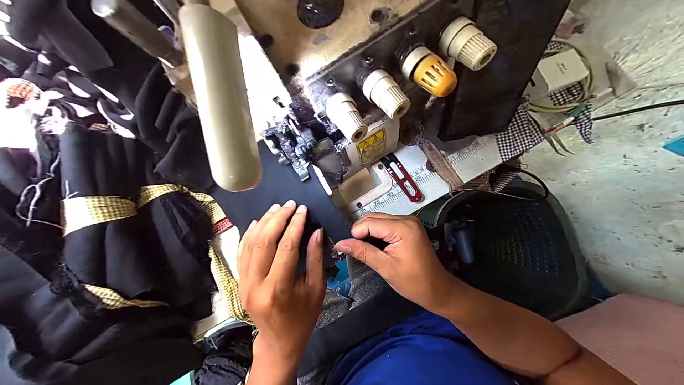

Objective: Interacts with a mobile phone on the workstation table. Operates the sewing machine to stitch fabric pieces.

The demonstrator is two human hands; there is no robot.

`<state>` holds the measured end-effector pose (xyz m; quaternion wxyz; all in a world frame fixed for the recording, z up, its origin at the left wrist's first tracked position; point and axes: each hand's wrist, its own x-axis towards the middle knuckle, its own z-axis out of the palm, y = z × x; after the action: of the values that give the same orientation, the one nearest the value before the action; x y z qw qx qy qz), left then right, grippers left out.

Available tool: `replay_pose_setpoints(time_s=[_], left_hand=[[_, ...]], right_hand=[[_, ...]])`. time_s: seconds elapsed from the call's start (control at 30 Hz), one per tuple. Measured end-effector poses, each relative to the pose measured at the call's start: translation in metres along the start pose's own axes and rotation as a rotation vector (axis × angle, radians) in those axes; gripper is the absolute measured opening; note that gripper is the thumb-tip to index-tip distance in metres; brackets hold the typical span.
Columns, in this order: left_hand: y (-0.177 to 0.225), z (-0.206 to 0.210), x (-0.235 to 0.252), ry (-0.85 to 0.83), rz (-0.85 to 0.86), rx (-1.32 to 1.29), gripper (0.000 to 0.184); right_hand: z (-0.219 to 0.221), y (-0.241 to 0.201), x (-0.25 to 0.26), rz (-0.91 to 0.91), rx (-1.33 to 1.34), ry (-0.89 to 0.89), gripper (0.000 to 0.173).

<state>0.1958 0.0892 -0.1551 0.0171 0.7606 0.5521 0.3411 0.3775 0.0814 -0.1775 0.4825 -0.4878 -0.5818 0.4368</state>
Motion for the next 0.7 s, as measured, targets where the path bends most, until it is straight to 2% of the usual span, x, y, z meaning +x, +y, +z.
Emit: replay_pose_setpoints(time_s=[0.2, 0.47, 0.7], left_hand=[[0.001, -0.002, 0.001, -0.017, 0.009, 0.014, 0.027], [0.001, -0.001, 0.003, -0.026, 0.003, 0.014, 0.028], [-0.011, 0.002, 0.020, -0.042, 0.019, 0.009, 0.029]], right_hand=[[0.003, -0.014, 0.000, -0.064, -0.015, 0.071, 0.023], [0.005, 0.010, 0.002, 0.061, 0.053, 0.022, 0.021], [0.011, 0.007, 0.022, 0.014, 0.058, 0.051, 0.016]])
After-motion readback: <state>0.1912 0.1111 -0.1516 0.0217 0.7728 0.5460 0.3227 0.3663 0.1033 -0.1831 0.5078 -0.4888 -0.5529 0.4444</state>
